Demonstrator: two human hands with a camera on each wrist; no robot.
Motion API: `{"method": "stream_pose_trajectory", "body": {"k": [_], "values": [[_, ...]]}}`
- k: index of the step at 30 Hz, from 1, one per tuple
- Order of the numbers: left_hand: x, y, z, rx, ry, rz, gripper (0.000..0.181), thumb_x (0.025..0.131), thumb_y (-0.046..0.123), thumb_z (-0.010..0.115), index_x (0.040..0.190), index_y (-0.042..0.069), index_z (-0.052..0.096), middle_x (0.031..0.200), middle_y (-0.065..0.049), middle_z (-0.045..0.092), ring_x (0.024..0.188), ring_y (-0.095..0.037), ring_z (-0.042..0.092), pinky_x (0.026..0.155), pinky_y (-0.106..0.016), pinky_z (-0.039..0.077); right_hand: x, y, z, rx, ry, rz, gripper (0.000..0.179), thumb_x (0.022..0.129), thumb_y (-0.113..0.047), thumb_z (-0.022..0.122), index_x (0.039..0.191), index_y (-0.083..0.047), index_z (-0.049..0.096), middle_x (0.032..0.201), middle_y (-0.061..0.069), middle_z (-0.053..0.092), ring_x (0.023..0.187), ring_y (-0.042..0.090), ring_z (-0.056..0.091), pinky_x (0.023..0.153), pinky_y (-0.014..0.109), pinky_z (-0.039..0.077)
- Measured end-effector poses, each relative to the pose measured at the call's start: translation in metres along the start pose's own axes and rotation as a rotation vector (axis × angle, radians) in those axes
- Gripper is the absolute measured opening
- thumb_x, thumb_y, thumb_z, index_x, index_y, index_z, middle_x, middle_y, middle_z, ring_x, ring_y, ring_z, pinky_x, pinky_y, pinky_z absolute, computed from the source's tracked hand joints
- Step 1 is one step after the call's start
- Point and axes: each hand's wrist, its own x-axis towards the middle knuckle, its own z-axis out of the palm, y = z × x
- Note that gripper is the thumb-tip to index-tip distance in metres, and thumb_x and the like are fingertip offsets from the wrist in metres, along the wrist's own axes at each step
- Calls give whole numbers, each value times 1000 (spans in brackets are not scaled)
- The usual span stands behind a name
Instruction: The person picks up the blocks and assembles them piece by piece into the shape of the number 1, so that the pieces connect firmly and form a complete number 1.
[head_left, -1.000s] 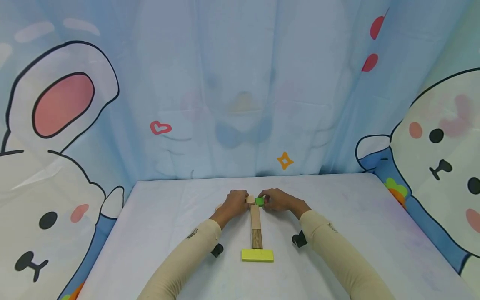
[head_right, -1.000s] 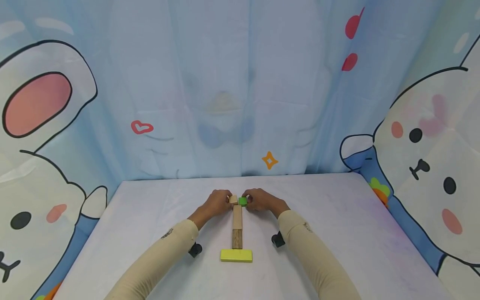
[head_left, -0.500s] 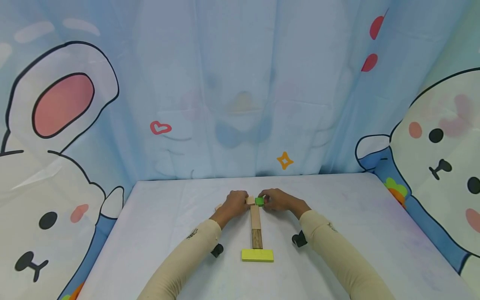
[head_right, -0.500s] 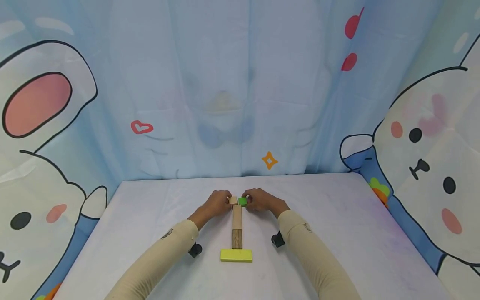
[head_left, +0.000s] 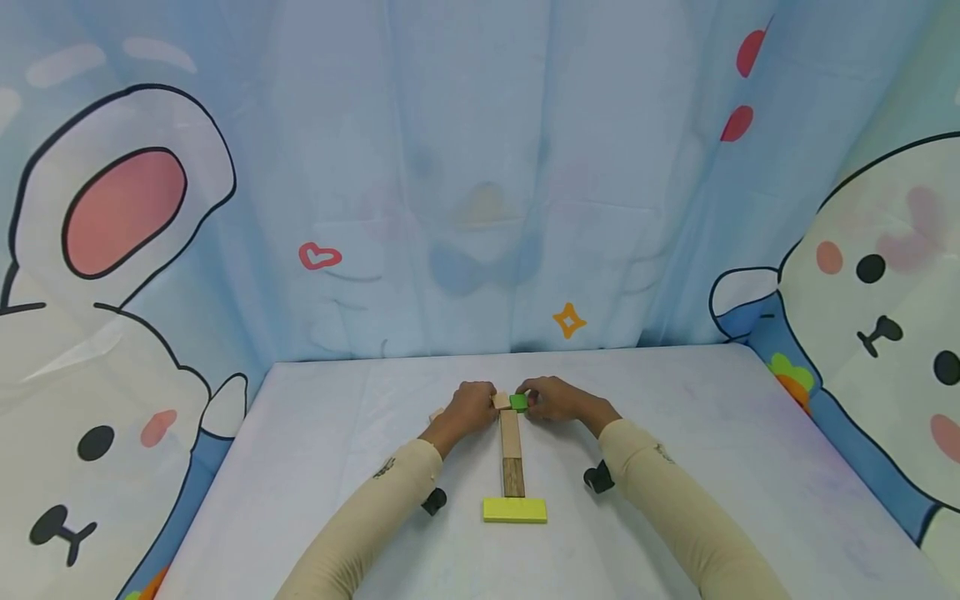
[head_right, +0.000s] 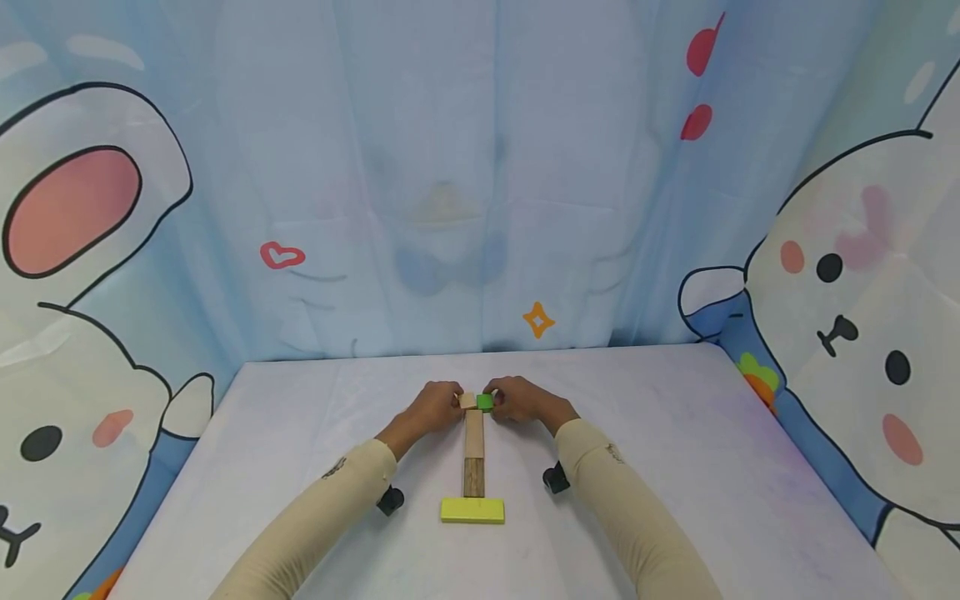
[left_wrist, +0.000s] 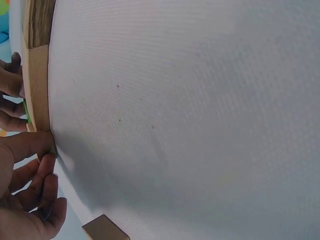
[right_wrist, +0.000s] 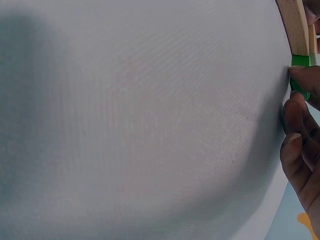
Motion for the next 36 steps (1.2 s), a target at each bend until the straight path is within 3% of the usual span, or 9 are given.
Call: {"method": "stream_pose_trajectory", "body": {"k": [12, 21, 28, 32, 36], "values": [[1, -1, 1, -12, 8, 13, 20, 96, 12, 67, 110, -3, 70, 85, -7, 69, 66, -10, 49, 60, -23, 40, -2, -2, -5, 4, 4, -13, 38, 91, -11, 71, 128, -7, 63, 96, 1, 63, 89, 16, 55, 83, 36, 48], [3, -5, 5, 7, 23, 3, 18, 96, 15, 67, 107, 1, 72, 92, -5, 71, 73, -13, 51, 69, -28, 45, -3, -4, -4, 13, 3, 1, 38, 91, -12, 72, 127, -7, 63, 97, 1, 63, 90, 16, 55, 84, 37, 48], [2, -5, 5, 20, 41, 24, 17, 95, 12, 68, 105, 0, 73, 92, -8, 73, 71, -14, 52, 69, -31, 47, -2, -4, -3, 13, 1, 8, 37, 91, -13, 72, 127, -8, 64, 98, 2, 63, 92, 17, 55, 85, 38, 48], [2, -4, 4, 39, 24, -18, 24, 95, 17, 69, 111, 0, 70, 95, -10, 73, 81, -21, 62, 79, -37, 51, -2, -3, -3, 10, -1, 3, 37, 91, -13, 71, 127, -7, 64, 99, 2, 64, 93, 17, 55, 86, 39, 48], [3, -5, 3, 56, -3, -68, 36, 92, 21, 73, 121, 0, 67, 100, -9, 72, 97, -27, 63, 92, -43, 48, -3, -2, -3, 17, -3, -13, 38, 91, -11, 72, 127, -6, 63, 97, 1, 64, 91, 16, 56, 85, 37, 48]]}}
